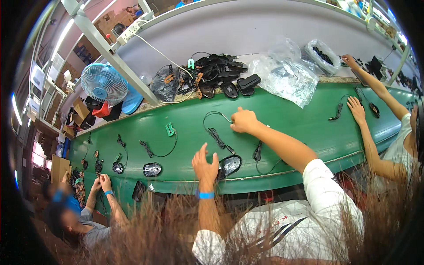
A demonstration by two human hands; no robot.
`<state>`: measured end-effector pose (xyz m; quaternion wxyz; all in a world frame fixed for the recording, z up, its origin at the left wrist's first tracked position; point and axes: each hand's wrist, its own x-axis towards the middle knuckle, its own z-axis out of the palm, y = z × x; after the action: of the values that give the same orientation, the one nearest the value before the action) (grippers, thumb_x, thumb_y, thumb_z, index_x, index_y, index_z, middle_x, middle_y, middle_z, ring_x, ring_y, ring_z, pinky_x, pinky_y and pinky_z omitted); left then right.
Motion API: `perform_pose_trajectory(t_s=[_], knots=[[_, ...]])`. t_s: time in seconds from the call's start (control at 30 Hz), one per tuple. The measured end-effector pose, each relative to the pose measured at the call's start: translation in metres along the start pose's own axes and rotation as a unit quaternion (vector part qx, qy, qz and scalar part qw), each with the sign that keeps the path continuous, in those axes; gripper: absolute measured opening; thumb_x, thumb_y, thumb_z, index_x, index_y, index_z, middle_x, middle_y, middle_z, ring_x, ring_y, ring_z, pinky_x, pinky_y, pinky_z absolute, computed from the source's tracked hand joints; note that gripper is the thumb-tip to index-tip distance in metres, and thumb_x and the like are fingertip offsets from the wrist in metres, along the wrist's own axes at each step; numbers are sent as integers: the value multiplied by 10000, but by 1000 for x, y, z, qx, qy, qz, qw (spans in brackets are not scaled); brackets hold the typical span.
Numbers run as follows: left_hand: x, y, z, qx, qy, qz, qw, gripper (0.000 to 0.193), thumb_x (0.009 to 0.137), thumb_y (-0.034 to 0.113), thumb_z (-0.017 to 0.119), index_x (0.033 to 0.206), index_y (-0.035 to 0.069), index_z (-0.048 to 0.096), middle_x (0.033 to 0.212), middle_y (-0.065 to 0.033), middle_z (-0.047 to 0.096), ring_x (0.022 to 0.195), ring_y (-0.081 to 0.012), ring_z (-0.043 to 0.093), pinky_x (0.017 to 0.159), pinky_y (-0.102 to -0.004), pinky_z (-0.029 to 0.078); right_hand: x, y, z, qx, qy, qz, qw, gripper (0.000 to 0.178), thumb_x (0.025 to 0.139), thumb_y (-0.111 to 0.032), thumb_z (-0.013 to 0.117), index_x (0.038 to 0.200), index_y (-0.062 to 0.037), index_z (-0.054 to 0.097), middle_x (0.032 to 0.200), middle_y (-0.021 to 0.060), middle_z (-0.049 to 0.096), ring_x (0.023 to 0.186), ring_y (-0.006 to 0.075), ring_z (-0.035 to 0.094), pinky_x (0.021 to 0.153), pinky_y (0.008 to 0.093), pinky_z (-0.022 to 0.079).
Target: The person assembles computer mice along a conveyor belt by placing circuit boards with attached cables into mouse bottom shells by hand.
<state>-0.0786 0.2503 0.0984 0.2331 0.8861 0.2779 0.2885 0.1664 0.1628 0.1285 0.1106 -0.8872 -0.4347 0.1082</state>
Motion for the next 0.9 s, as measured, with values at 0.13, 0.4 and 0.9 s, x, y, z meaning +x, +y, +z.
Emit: perform_pose_trajectory(t_s=[0.13,0.4,0.9], knots=[[45,20,24,47,-88,-86,991,641,825,307,793,1409,137,590,1103,-167,710,1011,-368,677,906,-477,516,-1,-2,26,-16,106,-27,994,293,828,-165,710,1115,-109,730,1177,185,625,1039,412,649,880,479,571],[59,-15,57,75,-59,-55,994,663,791,200,724,1425,124,547,1020,-191,685,972,-396,670,836,-498,540,-8,33,15,20,88,3,996,418,796,-140,746,1194,-64,643,1211,200,611,1089,403,643,906,506,573],[15,-53,-15,106,100,-12,989,288,792,0,646,1047,103,732,1046,-117,584,962,-346,608,820,-470,480,-16,48,10,-1,18,-37,999,460,802,-139,751,1237,-59,625,1208,194,641,1132,353,651,919,456,578]])
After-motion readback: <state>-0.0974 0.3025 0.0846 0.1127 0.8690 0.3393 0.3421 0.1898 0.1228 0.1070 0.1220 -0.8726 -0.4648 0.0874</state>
